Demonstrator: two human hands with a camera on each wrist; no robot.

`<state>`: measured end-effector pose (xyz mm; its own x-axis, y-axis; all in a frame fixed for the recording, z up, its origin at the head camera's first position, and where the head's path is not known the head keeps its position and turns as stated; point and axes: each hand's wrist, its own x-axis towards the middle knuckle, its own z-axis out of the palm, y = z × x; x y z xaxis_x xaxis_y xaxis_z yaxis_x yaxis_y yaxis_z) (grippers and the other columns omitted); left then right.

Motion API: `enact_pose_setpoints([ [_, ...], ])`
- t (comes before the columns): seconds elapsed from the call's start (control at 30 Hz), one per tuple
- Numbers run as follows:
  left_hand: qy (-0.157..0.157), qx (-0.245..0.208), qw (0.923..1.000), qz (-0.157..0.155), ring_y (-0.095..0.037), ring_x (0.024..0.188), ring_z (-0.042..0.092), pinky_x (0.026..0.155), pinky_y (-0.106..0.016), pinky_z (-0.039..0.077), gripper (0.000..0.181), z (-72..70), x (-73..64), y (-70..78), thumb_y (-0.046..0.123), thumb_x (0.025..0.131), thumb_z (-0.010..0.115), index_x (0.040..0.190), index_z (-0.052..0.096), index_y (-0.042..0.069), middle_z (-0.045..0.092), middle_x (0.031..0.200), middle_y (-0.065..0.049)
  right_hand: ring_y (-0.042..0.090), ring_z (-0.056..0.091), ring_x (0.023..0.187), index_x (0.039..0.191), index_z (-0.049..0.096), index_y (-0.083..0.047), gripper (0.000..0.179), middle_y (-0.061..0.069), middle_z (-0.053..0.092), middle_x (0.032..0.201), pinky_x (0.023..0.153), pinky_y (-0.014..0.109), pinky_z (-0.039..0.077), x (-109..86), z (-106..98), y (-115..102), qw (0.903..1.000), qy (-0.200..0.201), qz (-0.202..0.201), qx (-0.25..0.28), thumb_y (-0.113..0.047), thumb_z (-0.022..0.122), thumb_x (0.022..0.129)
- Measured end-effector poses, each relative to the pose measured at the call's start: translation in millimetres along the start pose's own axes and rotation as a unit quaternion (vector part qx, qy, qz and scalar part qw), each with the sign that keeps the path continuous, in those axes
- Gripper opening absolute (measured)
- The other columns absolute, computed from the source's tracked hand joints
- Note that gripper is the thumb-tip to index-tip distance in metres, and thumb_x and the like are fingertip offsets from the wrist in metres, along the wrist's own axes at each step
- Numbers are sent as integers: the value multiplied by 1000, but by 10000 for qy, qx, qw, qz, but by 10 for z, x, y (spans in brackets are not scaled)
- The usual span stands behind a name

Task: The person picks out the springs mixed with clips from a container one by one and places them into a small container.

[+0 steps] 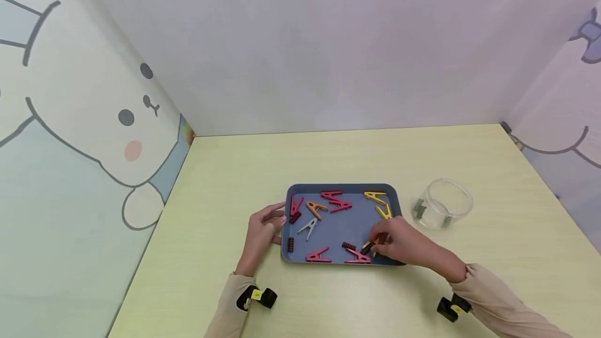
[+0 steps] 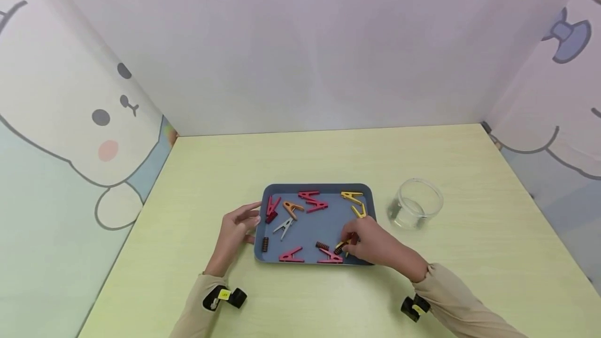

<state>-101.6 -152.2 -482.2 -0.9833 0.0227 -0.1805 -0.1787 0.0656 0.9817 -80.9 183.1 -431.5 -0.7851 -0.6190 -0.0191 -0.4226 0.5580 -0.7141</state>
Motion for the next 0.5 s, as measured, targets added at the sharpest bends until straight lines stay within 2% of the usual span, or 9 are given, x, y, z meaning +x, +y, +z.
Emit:
enact_pose_setpoints([
  [0.3, 65, 103, 9999, 5, -28, 94, 64, 52, -43, 57, 38, 11, -15, -8, 1, 87, 62, 123, 65, 12, 64, 108, -17, 3, 54, 64, 84, 72, -6, 12, -5, 65, 76, 54, 21, 48, 49, 22, 12, 9992, -63, 33, -397, 3, 70, 77],
  [0.5, 107, 115, 9999, -3, -26, 93, 64, 52, -43, 57, 39, 10, 2, -4, 2, 85, 63, 121, 66, 15, 65, 106, -15, 5, 56, 68, 83, 73, -7, 14, -1, 67, 78, 56, 24, 52, 82, 41, -9, 9990, -12, -84, -436, 5, 70, 75],
])
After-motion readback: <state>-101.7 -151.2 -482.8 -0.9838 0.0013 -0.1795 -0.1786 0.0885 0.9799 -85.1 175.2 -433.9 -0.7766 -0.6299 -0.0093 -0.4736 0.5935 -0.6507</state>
